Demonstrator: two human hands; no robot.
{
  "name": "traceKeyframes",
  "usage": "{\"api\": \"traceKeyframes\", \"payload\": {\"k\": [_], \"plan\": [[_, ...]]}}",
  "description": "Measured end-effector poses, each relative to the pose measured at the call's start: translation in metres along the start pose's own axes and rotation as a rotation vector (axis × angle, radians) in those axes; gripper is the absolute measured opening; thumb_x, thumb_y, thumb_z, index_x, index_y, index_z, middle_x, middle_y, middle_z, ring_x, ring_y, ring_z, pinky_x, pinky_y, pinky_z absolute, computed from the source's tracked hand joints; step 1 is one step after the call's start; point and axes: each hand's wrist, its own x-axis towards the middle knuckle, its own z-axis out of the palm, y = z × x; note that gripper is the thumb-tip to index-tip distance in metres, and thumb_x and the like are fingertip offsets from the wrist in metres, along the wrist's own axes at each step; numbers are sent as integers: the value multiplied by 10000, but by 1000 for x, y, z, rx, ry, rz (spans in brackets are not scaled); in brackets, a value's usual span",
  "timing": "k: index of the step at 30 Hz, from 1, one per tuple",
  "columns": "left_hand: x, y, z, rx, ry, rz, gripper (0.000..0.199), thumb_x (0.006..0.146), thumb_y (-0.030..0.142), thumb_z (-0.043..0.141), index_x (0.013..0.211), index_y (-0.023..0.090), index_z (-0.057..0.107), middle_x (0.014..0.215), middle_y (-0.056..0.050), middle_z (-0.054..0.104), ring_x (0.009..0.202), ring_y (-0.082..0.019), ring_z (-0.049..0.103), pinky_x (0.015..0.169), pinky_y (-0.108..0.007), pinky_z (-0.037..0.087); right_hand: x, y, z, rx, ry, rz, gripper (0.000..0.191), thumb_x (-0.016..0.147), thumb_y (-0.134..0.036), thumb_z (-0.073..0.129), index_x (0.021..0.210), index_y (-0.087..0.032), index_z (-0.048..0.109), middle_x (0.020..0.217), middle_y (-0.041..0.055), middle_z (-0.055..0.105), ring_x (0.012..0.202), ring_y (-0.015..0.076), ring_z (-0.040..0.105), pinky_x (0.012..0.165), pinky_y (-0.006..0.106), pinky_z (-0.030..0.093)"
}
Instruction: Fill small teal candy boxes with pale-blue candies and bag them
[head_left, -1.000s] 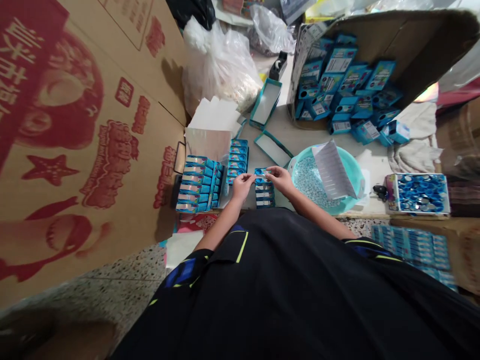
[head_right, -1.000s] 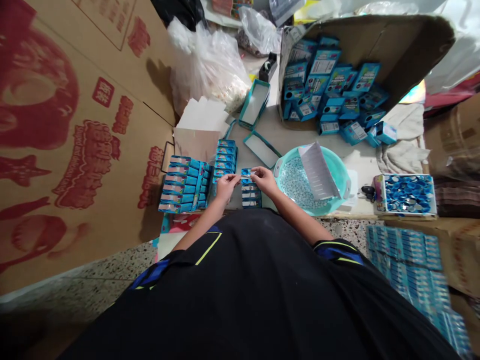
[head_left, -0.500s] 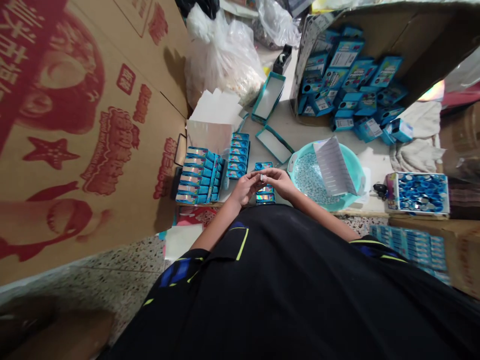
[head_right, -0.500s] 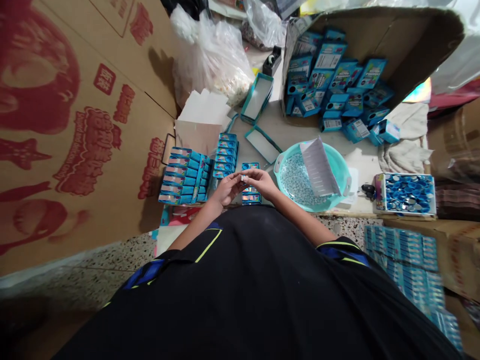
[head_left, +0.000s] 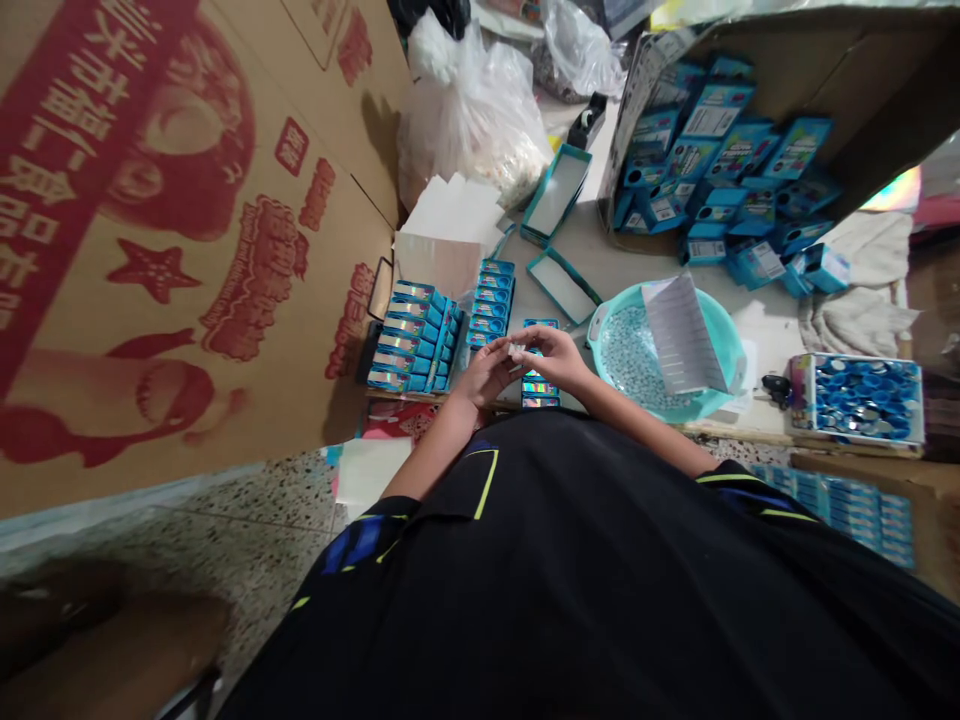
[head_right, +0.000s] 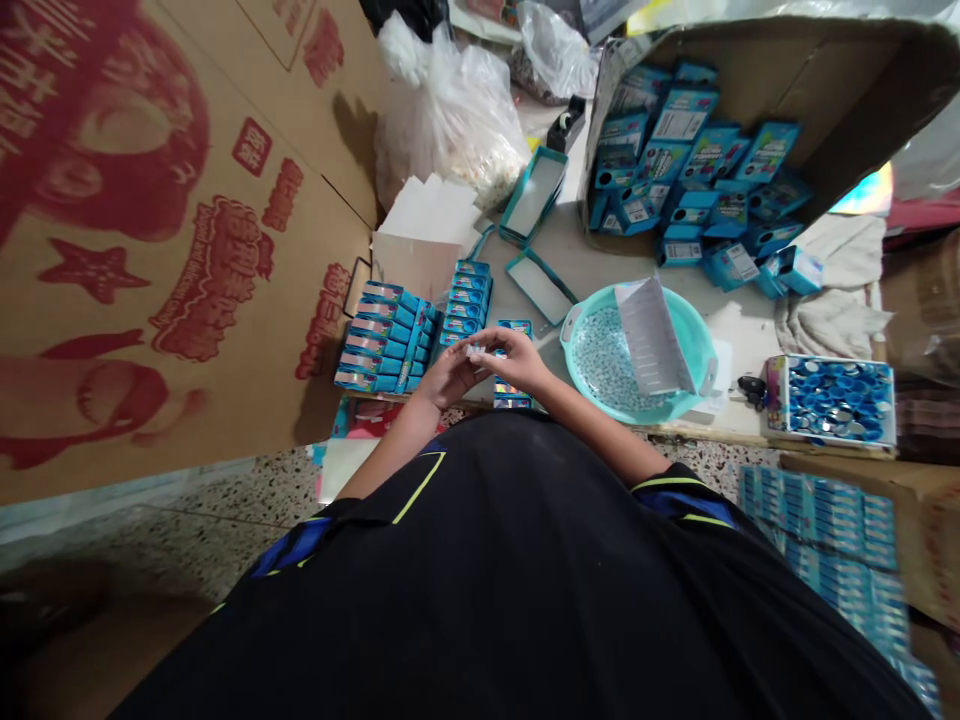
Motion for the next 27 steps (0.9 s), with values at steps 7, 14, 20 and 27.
{"api": "traceKeyframes", "payload": {"k": [7,14,20,27], "plan": [[-23,13,19,43,-107,134,340,667,336,939,817,185,674,704,41,639,699,-109,631,859,-332,590,-11,-34,13,121,-20,-3,403,742,-524,859,980,-232,718,874,25,735,804,167,692,748,329,595],[-50,46,31,364,-93,502,420,590,492,961,720,208,680,700,26,650,669,-110,620,774,-286,576,-19,-99,11,-280,-53,-519,56,901,-285,726,955,-275,724,832,7,702,791,171,650,734,355,541],[-69,75,42,593,-247,750,256,713,414,913,737,229,738,632,17,654,686,-142,645,900,-382,571,-18,-125,12,-324,-159,-679,289,900,-139,702,1130,-313,707,885,-2,716,850,171,658,770,352,544],[-78,73,55,583,-426,659,342,725,476,895,712,216,673,663,13,621,664,-136,621,685,-289,532,-16,-146,31,-320,-319,-671,246,954,-233,641,1186,-307,674,895,5,705,877,177,659,811,373,565]]}}
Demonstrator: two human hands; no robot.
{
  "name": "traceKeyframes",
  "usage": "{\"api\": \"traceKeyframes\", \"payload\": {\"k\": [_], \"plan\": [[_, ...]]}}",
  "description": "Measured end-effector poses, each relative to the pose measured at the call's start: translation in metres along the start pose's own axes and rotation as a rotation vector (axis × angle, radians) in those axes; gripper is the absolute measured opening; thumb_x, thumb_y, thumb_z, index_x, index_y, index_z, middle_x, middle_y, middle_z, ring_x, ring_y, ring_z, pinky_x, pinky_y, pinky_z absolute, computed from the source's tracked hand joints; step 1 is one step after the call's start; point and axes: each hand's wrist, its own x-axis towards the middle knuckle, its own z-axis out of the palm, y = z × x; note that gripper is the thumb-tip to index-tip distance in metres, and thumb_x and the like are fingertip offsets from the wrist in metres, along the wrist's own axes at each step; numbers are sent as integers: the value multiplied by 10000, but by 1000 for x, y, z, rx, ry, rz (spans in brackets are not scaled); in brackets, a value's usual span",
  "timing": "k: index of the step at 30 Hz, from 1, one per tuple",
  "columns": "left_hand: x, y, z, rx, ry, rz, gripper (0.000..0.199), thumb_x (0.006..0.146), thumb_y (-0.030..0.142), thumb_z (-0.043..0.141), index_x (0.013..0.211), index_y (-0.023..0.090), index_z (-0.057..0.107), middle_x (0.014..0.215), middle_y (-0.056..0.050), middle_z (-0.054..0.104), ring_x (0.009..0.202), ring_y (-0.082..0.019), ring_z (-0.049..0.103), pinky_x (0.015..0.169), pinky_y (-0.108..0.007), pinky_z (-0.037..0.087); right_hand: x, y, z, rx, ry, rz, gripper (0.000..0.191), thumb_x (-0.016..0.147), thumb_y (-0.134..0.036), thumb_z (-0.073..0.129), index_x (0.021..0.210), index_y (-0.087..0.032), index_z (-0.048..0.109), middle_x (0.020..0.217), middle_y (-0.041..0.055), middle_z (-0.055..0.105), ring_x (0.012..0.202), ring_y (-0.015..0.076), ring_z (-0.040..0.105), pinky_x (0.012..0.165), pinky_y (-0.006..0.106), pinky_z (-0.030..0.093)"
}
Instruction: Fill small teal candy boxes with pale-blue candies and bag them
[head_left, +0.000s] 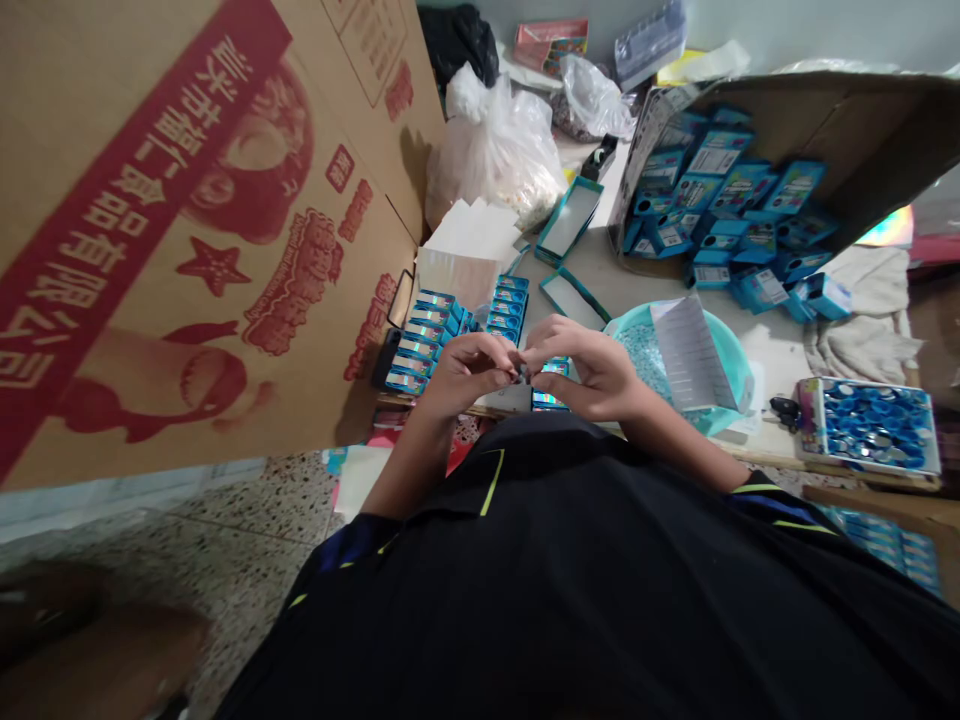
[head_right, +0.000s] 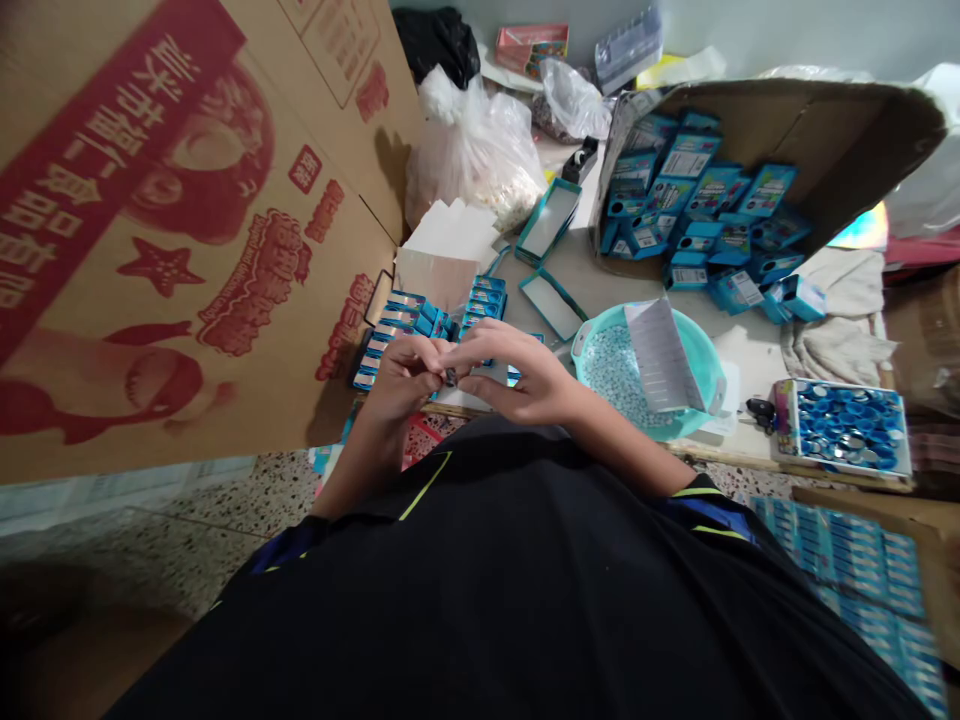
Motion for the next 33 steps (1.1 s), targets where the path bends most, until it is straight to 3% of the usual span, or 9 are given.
{"api": "traceKeyframes", "payload": {"k": [4,9,13,17,22,24,27,29,33], "plan": [[0,7,6,-23,43,29,453,717,558,875,681,215,582,650,22,559,631,-133,581,635,-285,513,9,-11,-2,-38,-47,3,219,967,-298,618,1177,-314,681,882,9,704,890,188,673,835,390,575],[3,19,7,-115,-23,130,382,779,478,853,707,244,560,623,47,517,609,-112,539,782,-325,592,12,-23,-7,-65,-39,-120,294,942,-233,648,1212,-348,662,853,-6,709,836,182,690,808,378,581],[2,23,5,-32,-22,154,436,763,518,854,668,234,537,669,34,518,671,-120,577,856,-354,615,14,-33,-8,-156,-46,-226,388,927,-205,679,1275,-371,640,876,-7,710,831,182,684,777,365,580],[2,26,3,79,48,154,510,733,616,837,644,218,530,813,4,568,784,-138,626,867,-370,616,13,-37,-8,-290,-57,-175,447,933,-230,686,1354,-360,615,932,13,706,880,202,673,817,386,576],[3,35,-5,330,24,316,283,820,453,823,736,248,648,786,-7,680,842,-178,686,913,-417,593,14,-23,-9,-425,21,-87,319,944,-163,635,1190,-358,692,965,20,684,908,202,654,856,412,565],[3,37,-9,513,55,365,218,827,409,824,767,247,690,809,-18,724,852,-187,702,934,-422,580,11,-13,-8,-423,105,-7,319,941,-175,636,1196,-359,688,1101,38,668,1048,223,646,934,442,558],[4,30,-13,737,181,453,143,872,374,781,839,249,719,882,-26,759,895,-189,711,993,-433,553,3,3,-1,-326,345,187,469,942,-234,639,1388,-365,573,1317,69,590,1225,254,584,990,460,549],[3,22,-15,850,272,500,132,901,379,747,881,250,726,927,-29,766,936,-187,707,1034,-439,530,-2,11,5,-210,440,327,491,950,-288,638,1427,-336,532,1269,77,618,1137,233,627,935,426,571],[0,4,-17,1006,228,522,115,924,375,711,937,264,740,992,-40,768,1030,-203,688,1081,-466,491,-9,17,16,120,348,650,315,931,-469,668,1123,-221,695,959,57,723,846,185,699,800,362,586]]}}
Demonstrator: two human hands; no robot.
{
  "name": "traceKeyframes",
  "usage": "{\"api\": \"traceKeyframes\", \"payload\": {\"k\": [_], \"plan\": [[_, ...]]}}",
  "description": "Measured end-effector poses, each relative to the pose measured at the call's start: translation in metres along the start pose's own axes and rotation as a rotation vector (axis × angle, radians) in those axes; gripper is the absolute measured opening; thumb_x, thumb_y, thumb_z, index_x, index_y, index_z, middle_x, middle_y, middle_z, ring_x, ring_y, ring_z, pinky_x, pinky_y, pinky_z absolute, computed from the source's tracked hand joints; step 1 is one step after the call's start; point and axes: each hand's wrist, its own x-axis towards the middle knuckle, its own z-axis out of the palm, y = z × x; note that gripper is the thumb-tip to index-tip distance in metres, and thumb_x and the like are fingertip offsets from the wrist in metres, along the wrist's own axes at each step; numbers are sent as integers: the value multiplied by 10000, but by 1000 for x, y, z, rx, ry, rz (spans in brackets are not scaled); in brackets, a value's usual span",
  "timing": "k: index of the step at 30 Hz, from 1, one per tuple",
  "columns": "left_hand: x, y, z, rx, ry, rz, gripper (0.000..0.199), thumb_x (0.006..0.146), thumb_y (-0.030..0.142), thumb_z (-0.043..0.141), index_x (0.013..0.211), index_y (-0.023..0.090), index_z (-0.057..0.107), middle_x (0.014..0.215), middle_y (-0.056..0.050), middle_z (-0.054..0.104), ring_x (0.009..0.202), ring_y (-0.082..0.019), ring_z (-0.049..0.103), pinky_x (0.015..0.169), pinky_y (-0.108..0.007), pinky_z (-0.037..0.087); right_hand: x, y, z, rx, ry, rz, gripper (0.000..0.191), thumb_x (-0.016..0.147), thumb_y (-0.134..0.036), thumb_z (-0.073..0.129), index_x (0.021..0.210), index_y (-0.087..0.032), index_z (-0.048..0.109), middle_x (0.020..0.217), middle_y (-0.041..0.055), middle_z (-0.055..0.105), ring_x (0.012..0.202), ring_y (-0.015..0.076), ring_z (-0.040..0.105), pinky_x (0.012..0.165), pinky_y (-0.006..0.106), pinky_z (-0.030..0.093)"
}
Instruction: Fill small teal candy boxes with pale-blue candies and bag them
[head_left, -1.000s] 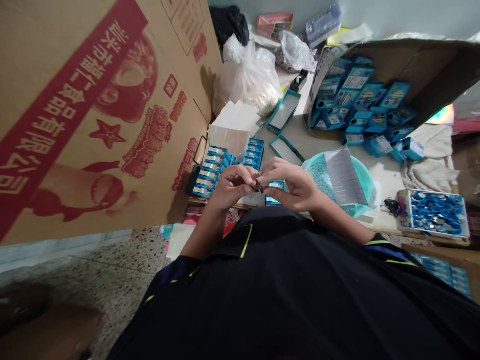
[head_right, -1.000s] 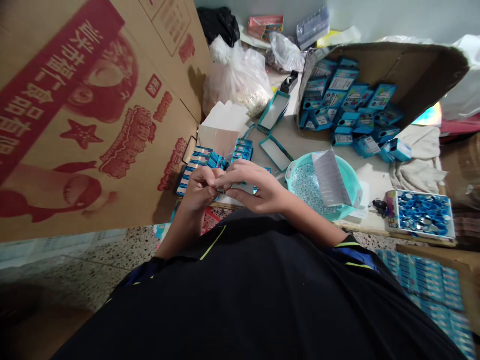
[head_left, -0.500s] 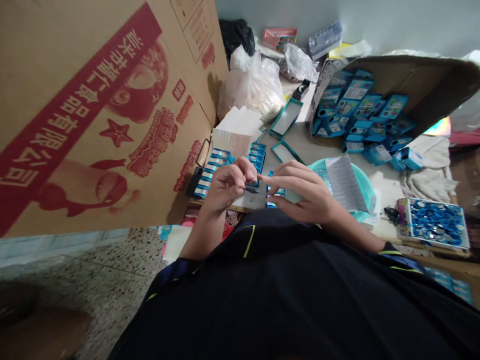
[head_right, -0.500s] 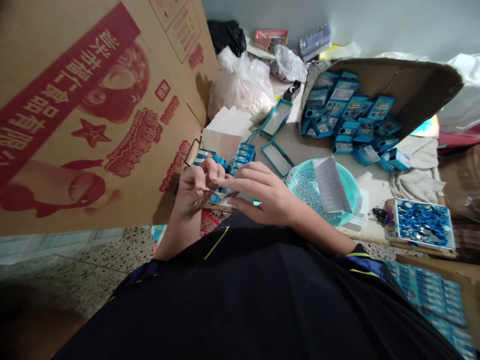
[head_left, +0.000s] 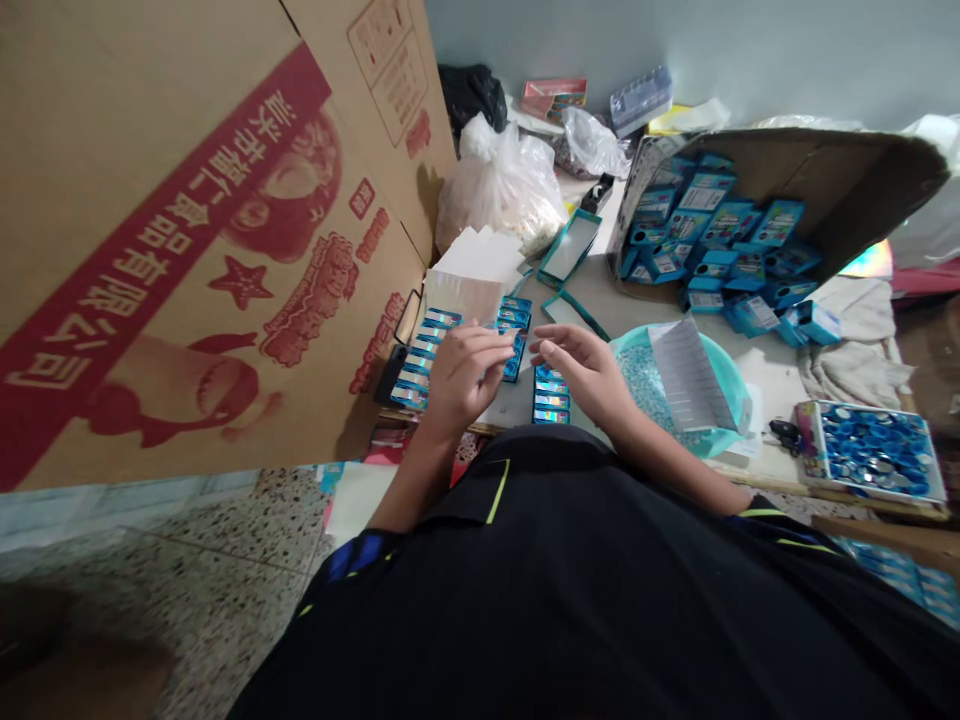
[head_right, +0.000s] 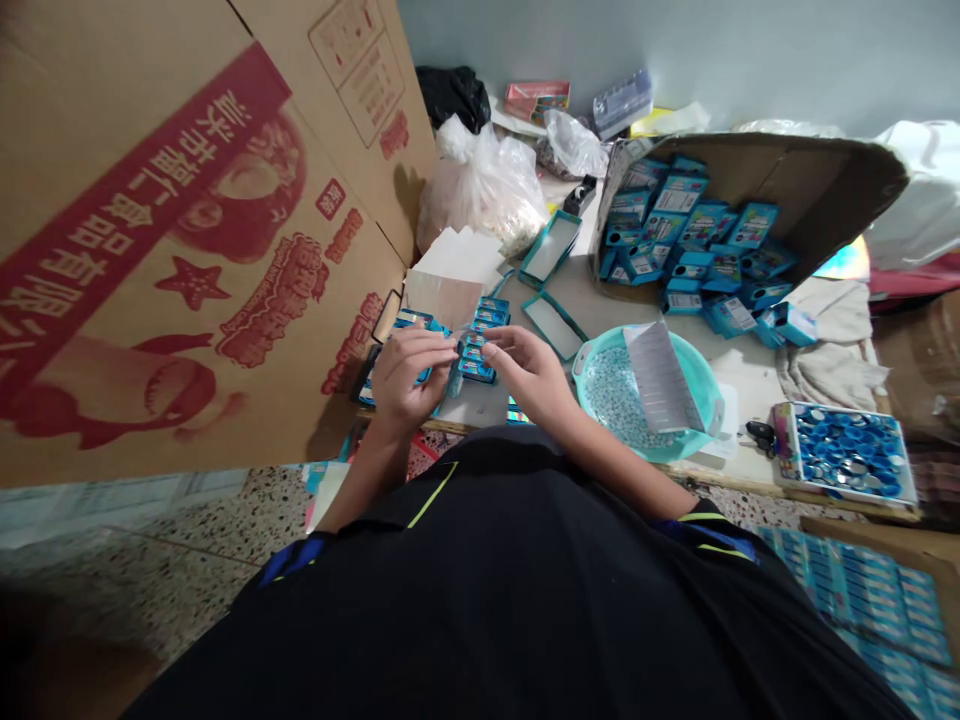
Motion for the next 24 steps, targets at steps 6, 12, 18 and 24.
{"api": "traceKeyframes", "payload": {"k": [6,12,18,24], "plan": [[-13,-5,9,-61,-106,-17,84,886,323,752,959,283,757,984,-42,767,1057,-221,682,1120,-503,458,2,6,6,232,-111,308,545,807,-707,709,890,-170,742,834,80,748,680,172,701,656,314,560],[-18,-5,11,-39,-200,38,132,894,229,728,986,313,771,1066,-20,777,1126,-206,678,1163,-471,433,5,11,11,354,-17,339,453,705,-623,840,822,-200,728,811,27,733,712,137,668,666,269,548],[-23,-4,9,54,-225,189,185,918,197,682,1063,296,744,1123,-39,763,1155,-200,669,1120,-439,485,7,14,16,377,81,240,363,699,-544,869,764,-217,724,725,-4,698,690,133,637,707,295,565],[-22,5,9,139,-124,95,107,966,281,634,1033,270,716,1202,-57,723,1154,-195,661,1025,-404,551,4,11,13,142,89,111,430,732,-623,812,766,-203,724,722,8,713,697,149,630,707,308,539]]}}
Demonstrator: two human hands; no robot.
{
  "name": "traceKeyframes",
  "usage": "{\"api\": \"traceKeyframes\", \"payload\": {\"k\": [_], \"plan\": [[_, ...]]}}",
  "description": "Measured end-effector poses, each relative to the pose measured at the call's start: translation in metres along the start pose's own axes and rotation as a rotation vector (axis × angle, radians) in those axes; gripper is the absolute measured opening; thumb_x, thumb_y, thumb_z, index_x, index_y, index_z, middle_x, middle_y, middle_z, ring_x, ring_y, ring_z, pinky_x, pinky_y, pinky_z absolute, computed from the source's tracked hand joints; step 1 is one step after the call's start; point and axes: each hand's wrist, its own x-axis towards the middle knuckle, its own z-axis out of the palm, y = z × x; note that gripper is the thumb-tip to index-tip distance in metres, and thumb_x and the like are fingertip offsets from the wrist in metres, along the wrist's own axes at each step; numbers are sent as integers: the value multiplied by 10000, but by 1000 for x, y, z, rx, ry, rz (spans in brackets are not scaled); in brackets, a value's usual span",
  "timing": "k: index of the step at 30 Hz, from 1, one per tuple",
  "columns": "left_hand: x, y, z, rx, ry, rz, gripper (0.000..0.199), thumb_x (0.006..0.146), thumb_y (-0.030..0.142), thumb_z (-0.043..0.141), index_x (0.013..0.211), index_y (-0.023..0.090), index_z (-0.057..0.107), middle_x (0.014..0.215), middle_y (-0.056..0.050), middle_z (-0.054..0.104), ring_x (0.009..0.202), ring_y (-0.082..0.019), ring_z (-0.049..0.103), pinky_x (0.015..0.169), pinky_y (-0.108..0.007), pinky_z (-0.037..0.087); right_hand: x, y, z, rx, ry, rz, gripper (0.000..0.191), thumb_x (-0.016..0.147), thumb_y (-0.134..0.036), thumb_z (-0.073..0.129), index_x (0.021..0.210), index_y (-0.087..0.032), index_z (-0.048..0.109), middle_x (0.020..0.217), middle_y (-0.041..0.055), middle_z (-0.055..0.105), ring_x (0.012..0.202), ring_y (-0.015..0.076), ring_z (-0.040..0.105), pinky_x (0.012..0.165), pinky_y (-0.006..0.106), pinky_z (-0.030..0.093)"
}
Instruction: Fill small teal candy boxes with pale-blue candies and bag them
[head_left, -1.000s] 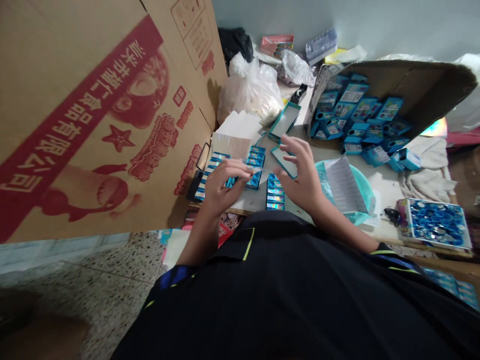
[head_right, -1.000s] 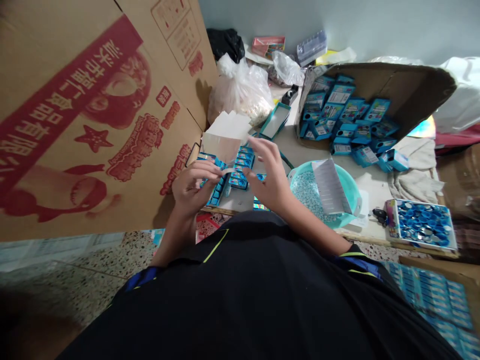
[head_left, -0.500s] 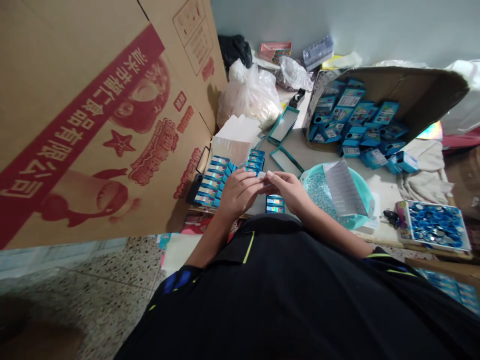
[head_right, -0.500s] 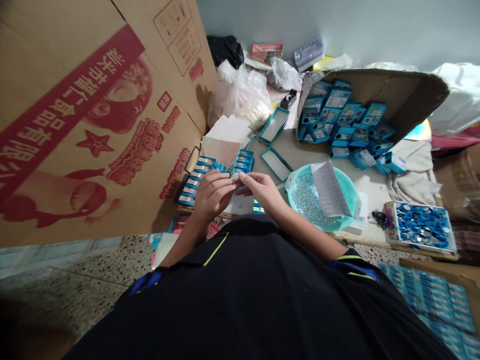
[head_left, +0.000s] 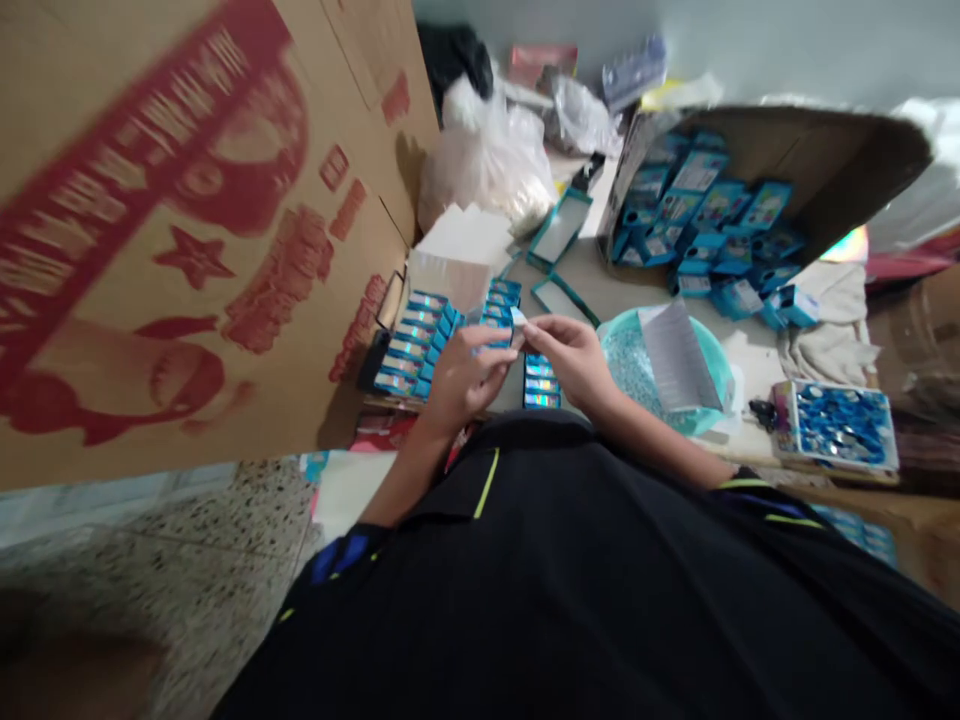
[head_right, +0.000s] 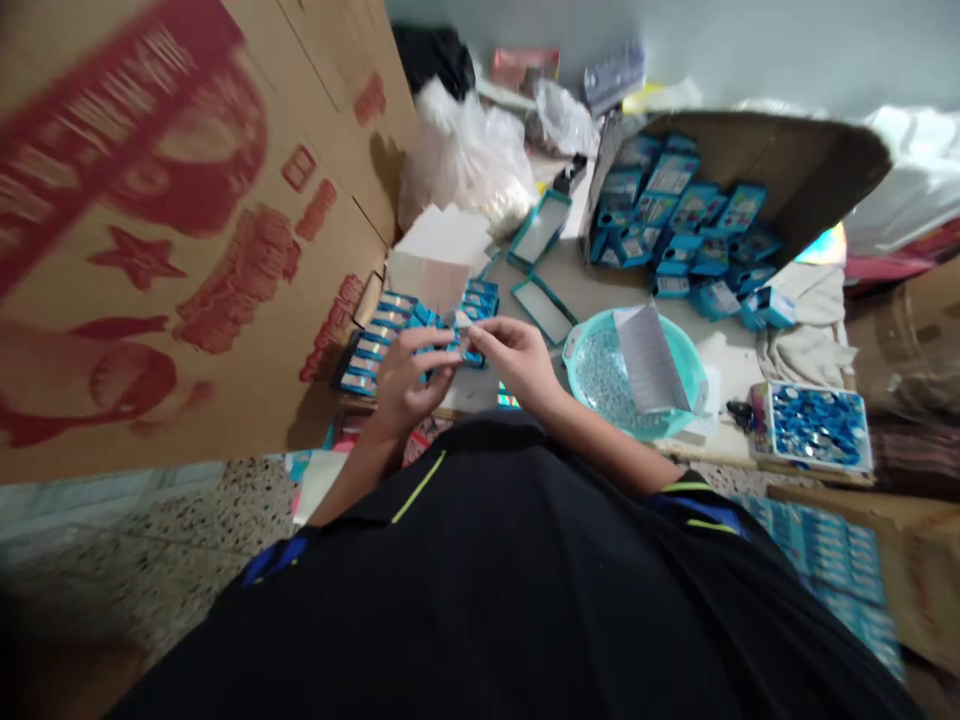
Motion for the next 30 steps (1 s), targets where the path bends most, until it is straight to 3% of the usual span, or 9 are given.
{"api": "traceKeyframes", "payload": {"k": [6,13,16,19,21,23,24,27,30], "plan": [[5,3,2,-238,45,-287,205,985,423,618,989,226,675,1423,-90,608,1224,-211,642,1035,-422,553,-6,3,-2,-330,-52,-168,287,899,-469,677,836,-192,717,739,14,684,683,142,589,644,288,464],[2,0,8,-354,22,-448,254,947,440,676,960,190,721,973,-57,769,944,-175,727,896,-311,582,-1,0,-6,-642,-226,-304,184,947,-305,596,858,-200,718,838,44,679,803,177,596,712,304,455],[-1,-1,12,-375,64,-505,277,915,464,712,937,189,737,913,-43,765,862,-157,720,821,-273,579,2,3,-6,-602,-269,-265,227,949,-349,594,825,-197,707,842,50,685,821,183,598,737,310,472],[-10,-11,22,-434,164,-596,305,875,483,751,956,189,735,881,-34,761,787,-138,711,746,-244,570,8,15,-10,-411,-385,-100,313,955,-451,561,881,-190,716,849,51,700,818,183,629,770,326,513],[-24,-27,35,-497,232,-687,387,849,494,771,1085,191,721,870,-33,760,755,-136,710,725,-241,567,14,26,-21,-311,-391,16,362,956,-490,531,990,-186,725,918,64,722,833,188,666,797,347,540],[-46,-48,51,-537,200,-802,512,820,488,788,1215,178,689,877,-50,767,778,-158,724,760,-266,578,17,35,-44,-396,-245,16,370,953,-483,516,1058,-194,722,1003,80,727,872,200,683,836,372,549],[-60,-58,60,-526,123,-868,526,813,479,787,1223,163,693,895,-67,774,812,-177,733,795,-285,583,18,39,-61,-513,-130,-26,358,951,-464,512,1067,-198,722,1043,91,723,909,212,681,869,389,546],[-103,-86,85,-337,-224,-1053,369,880,437,670,1073,138,766,951,-106,781,885,-217,740,852,-325,585,9,43,-125,-948,213,-122,335,946,-373,482,1082,-182,722,1137,143,697,1044,263,648,987,445,508],[-135,-104,103,-182,-362,-1116,270,845,345,666,930,123,794,943,-136,759,881,-260,727,885,-385,572,-11,43,-190,-1202,504,-4,391,951,-315,442,1195,-122,678,1195,194,662,1065,273,640,1025,454,489]]}}
